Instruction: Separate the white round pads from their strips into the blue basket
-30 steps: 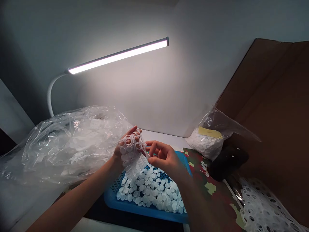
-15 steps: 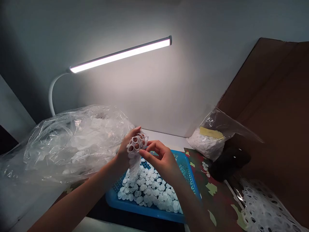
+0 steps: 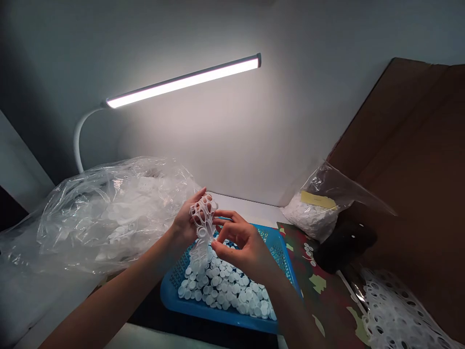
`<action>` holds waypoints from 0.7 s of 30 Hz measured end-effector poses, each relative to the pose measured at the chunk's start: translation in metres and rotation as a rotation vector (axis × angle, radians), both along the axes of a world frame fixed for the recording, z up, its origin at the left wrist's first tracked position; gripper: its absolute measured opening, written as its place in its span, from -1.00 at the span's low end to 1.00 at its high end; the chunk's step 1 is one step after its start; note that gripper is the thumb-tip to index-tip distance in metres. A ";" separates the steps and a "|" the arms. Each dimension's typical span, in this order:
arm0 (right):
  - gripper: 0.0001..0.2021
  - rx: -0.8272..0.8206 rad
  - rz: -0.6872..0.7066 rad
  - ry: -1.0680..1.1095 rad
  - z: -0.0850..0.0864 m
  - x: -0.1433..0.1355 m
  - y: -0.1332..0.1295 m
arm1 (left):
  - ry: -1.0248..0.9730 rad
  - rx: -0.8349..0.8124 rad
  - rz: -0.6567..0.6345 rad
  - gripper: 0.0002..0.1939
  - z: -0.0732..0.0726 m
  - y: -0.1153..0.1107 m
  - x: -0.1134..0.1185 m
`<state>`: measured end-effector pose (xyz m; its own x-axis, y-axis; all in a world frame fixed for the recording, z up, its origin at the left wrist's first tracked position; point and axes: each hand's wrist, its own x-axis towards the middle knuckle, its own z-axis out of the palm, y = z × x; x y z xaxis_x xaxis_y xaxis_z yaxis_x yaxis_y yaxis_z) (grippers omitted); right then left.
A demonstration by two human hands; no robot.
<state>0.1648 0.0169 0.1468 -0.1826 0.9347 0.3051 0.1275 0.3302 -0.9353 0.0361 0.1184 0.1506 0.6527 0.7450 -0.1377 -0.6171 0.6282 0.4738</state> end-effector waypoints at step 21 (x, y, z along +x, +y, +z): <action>-0.79 0.004 -0.183 -0.131 -0.007 -0.016 0.000 | 0.153 0.328 0.422 -0.62 0.005 -0.034 0.014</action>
<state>0.1492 0.0168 0.1401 -0.0481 0.9547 0.2937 0.3057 0.2940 -0.9056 0.0502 0.0848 0.1551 0.2786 0.9574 0.0754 -0.6920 0.1457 0.7070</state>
